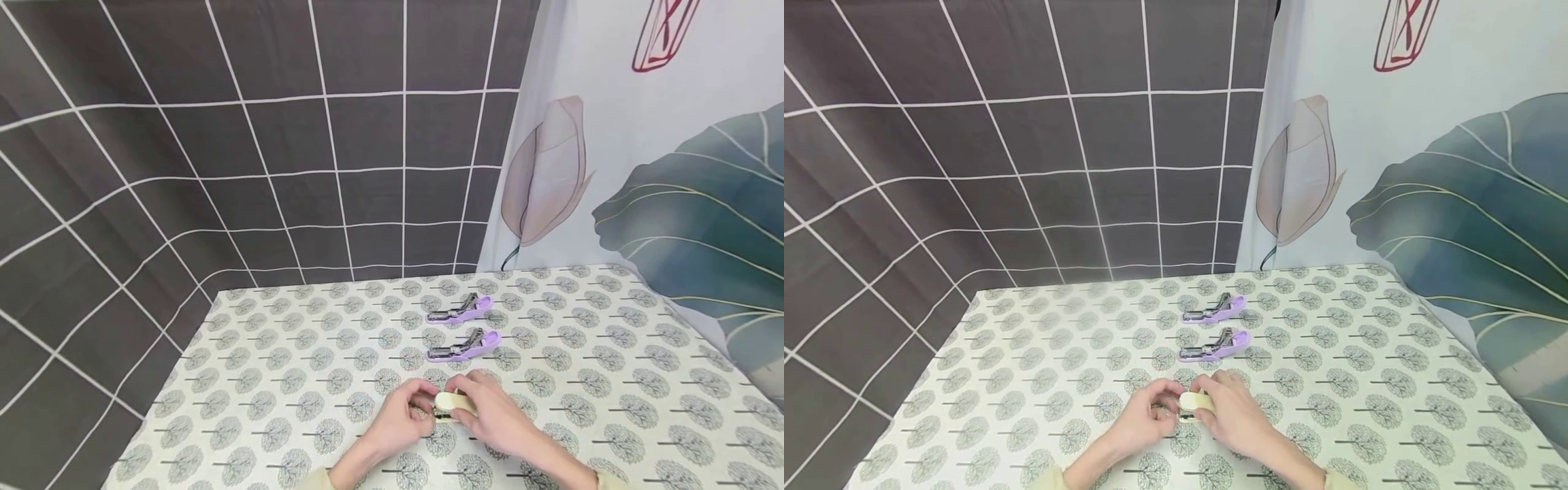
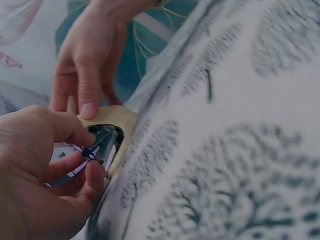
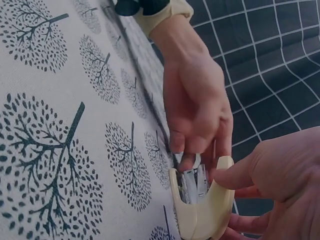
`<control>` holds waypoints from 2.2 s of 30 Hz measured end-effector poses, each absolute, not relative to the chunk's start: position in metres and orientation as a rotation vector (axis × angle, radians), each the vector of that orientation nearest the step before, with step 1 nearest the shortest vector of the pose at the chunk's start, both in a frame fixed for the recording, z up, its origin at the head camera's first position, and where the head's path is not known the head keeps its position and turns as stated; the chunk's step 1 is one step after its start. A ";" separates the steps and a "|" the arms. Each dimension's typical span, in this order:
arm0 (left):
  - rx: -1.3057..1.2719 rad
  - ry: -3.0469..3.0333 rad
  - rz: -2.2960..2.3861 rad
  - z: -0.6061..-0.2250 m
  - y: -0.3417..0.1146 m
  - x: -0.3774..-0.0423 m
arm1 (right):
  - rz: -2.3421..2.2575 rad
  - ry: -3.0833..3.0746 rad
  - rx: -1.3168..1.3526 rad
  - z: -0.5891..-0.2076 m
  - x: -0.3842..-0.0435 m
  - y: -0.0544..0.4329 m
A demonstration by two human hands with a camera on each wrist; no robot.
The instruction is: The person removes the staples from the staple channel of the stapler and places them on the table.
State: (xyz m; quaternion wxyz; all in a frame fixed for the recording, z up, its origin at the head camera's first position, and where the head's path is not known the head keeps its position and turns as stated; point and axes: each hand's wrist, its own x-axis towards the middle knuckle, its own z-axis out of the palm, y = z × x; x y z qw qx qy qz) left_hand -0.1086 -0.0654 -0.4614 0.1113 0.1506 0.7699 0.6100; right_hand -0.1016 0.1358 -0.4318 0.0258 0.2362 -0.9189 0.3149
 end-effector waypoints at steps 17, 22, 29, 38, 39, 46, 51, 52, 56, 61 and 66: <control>0.489 2.464 1.783 -0.478 -0.058 -0.117 | 0.940 -2.848 0.771 -0.428 -0.104 0.128; 0.492 2.468 1.797 -0.479 -0.058 -0.118 | 0.978 -2.854 0.731 -0.428 -0.104 0.127; 0.468 2.479 1.801 -0.482 -0.056 -0.114 | 1.071 -2.826 0.749 -0.434 -0.100 0.127; 0.493 2.514 1.776 -0.482 -0.056 -0.115 | 1.140 -2.801 0.766 -0.436 -0.101 0.129; 0.493 2.516 1.775 -0.482 -0.056 -0.114 | 1.143 -2.794 0.775 -0.437 -0.101 0.129; 0.478 2.526 1.772 -0.482 -0.055 -0.113 | 1.131 -2.745 0.843 -0.439 -0.102 0.130; 0.462 2.525 1.767 -0.481 -0.054 -0.113 | 1.134 -2.728 0.856 -0.440 -0.102 0.130; 0.462 2.530 1.762 -0.481 -0.054 -0.113 | 1.135 -2.725 0.856 -0.440 -0.102 0.130; 0.468 2.542 1.750 -0.481 -0.054 -0.113 | 1.140 -2.713 0.859 -0.441 -0.102 0.131; 0.482 2.552 1.746 -0.480 -0.054 -0.113 | 1.149 -2.707 0.854 -0.442 -0.102 0.131; 0.455 2.538 1.764 -0.481 -0.055 -0.112 | 1.145 -2.677 0.850 -0.442 -0.102 0.133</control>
